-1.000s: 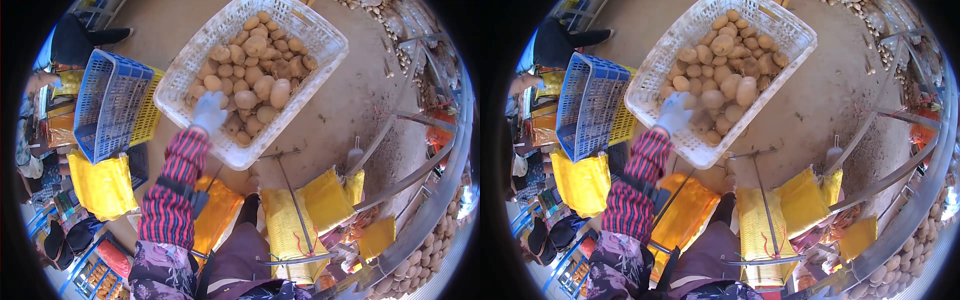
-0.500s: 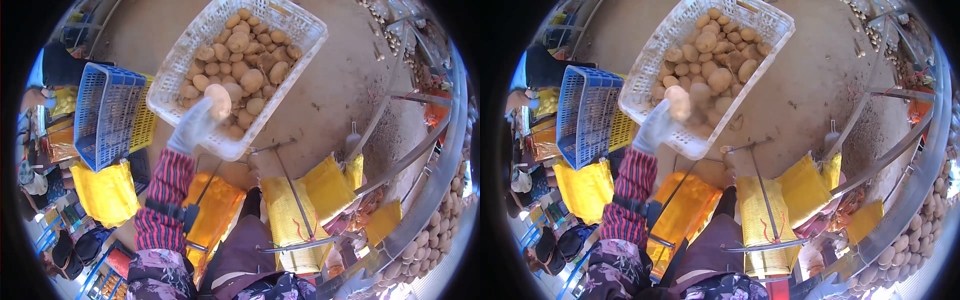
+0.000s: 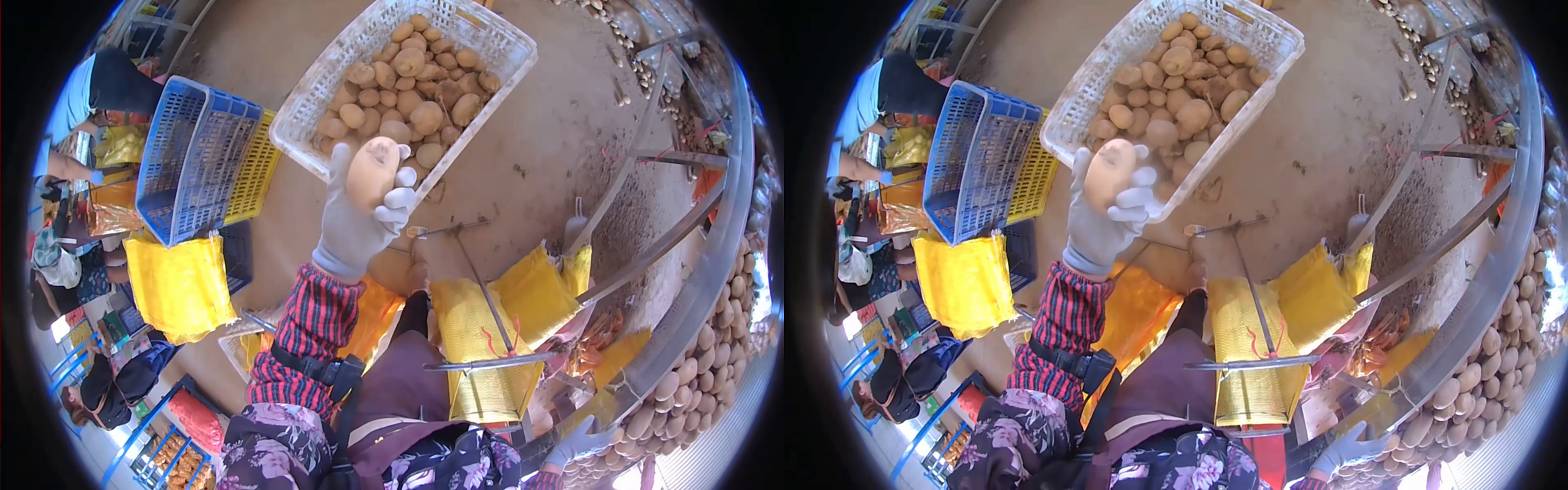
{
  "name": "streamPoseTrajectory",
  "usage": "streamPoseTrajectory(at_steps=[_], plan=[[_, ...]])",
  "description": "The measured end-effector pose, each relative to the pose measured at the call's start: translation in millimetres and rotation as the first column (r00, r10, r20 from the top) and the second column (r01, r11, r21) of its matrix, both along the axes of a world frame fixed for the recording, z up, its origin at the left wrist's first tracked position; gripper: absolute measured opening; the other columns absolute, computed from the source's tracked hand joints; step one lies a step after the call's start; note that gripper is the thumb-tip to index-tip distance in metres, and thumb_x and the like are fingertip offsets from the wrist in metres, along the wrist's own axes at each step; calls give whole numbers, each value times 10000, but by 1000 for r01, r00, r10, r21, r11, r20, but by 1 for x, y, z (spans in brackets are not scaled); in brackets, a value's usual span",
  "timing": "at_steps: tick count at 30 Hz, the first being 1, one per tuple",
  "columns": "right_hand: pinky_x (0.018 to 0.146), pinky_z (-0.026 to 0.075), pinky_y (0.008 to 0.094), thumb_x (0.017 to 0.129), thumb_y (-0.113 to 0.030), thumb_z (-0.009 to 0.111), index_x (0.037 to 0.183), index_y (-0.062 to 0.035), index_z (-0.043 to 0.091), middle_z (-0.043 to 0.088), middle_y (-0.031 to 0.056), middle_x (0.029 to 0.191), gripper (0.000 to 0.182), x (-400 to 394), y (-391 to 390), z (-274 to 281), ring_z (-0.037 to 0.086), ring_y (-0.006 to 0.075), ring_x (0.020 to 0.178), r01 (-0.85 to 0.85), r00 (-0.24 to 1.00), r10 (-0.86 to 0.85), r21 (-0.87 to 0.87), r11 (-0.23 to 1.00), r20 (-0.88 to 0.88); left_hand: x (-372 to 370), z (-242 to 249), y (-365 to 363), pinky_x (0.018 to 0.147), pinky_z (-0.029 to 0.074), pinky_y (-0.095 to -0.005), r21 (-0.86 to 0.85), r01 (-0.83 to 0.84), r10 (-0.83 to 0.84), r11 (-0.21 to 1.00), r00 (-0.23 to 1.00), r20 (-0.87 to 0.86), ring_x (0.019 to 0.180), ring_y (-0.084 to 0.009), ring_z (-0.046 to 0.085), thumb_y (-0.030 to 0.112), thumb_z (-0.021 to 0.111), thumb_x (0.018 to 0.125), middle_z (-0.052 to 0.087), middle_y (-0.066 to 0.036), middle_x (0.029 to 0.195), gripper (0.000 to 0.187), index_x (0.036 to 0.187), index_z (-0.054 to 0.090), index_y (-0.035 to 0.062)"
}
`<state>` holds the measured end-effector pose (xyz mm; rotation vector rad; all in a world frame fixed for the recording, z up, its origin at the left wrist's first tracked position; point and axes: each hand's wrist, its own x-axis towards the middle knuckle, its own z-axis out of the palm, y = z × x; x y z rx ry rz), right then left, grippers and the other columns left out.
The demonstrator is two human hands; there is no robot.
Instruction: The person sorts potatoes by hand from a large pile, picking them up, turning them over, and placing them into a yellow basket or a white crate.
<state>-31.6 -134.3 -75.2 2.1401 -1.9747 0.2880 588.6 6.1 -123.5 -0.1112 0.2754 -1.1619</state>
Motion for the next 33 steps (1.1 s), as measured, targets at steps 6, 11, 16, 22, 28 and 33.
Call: streamPoseTrajectory(at_steps=[6, 11, 16, 22, 28, 33], plan=[[930, 543, 452, 895, -176, 704, 1444, 51, 375, 497, 236, 1371, 679, 12, -1, 6, 638, 345, 1091, -36, 999, 35, 33, 999, 23, -23, 23, 14, 587, 515, -276, 51, 67, -78, 996, 963, 257, 729, -204, 592, 638, 390, 1006, 621, -169, 1047, 752, 1375, 471, -13], [926, 547, 460, 874, -127, 710, 1443, 40, 397, 484, 230, 1387, 671, 11, -3, 6, 637, 357, 1074, -37, 987, 33, 22, 999, 155, -55, 62, 29, 727, 587, -323, 303, -121, 12, 945, 941, 338, 903, -257, 655, 470, 458, 1042, 622, -180, 1135, 576, 1394, 469, 15], [949, 538, 454, 860, -96, 698, 1452, 27, 402, 439, 228, 1419, 673, 5, -3, 3, 610, 361, 1111, -114, 980, 111, 10, 993, 166, -28, -16, 53, 935, 549, -426, 616, -200, -15, 762, 946, 324, 1100, -263, 613, 363, 507, 1044, 616, -120, 1189, 427, 1351, 520, 66], [938, 551, 433, 876, -81, 681, 1468, 19, 398, 454, 226, 1404, 663, 11, 2, 15, 585, 357, 1156, -51, 973, 33, 74, 996, 228, 19, -93, 43, 965, 516, -400, 828, -536, -551, 166, 645, 529, 1145, -277, 595, 314, 654, 948, 620, -107, 1214, 442, 1320, 558, 95], [925, 544, 436, 893, -62, 676, 1447, 46, 414, 470, 236, 1381, 622, -3, 3, 5, 632, 344, 1095, -12, 989, 3, 57, 998, 149, 67, -127, 29, 987, 463, -441, 392, -904, -981, 173, -193, -11, 1141, -351, 591, 270, 707, 854, 634, -140, 1207, 458, 1283, 601, 150], [907, 543, 450, 878, -93, 691, 1432, 53, 412, 499, 232, 1360, 637, -1, 1, 10, 646, 332, 1039, 31, 999, -33, 66, 997, 38, 93, -141, 7, 986, 454, -465, 593, -801, -862, 81, -355, -362, 1155, -363, 584, 336, 659, 880, 641, -118, 1207, 437, 1288, 609, 190]])
